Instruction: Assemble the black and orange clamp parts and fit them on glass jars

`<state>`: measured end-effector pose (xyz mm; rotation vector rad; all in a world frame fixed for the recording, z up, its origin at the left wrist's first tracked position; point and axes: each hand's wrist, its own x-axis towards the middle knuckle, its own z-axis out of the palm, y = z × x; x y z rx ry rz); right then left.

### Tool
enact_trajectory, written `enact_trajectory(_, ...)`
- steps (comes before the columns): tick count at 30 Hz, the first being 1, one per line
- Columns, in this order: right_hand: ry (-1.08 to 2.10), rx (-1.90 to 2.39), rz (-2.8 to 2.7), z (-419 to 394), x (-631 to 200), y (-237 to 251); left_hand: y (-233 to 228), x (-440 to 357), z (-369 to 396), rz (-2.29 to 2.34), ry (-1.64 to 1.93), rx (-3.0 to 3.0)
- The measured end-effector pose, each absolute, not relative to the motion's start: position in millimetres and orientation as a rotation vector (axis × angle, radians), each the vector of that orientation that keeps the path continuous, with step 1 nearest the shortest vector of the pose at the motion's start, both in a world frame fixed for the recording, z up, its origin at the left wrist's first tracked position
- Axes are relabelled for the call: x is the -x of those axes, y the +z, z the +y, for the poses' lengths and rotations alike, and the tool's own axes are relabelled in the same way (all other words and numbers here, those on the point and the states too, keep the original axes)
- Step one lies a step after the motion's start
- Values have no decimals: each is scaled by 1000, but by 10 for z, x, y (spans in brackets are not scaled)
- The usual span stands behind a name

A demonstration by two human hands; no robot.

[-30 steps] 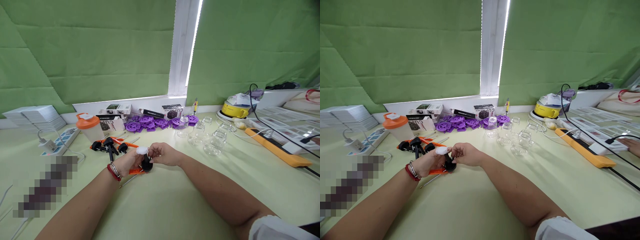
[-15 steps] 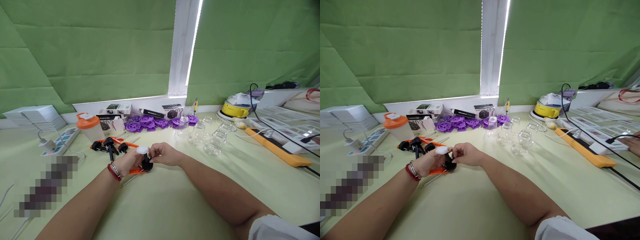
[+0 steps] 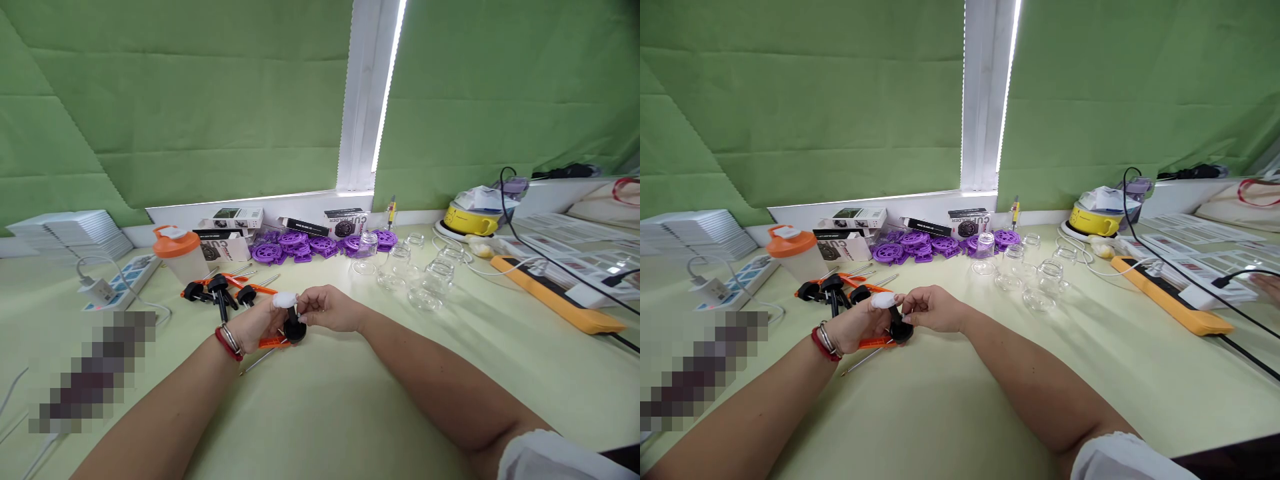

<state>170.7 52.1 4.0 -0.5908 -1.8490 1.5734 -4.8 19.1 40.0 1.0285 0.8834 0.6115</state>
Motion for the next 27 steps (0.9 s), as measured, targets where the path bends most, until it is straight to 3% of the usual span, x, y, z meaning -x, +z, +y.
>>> enact_trajectory(27, 1660, 589, -1773, 539, -1699, 3, 334, 74, 209, 923, 583, -1033)
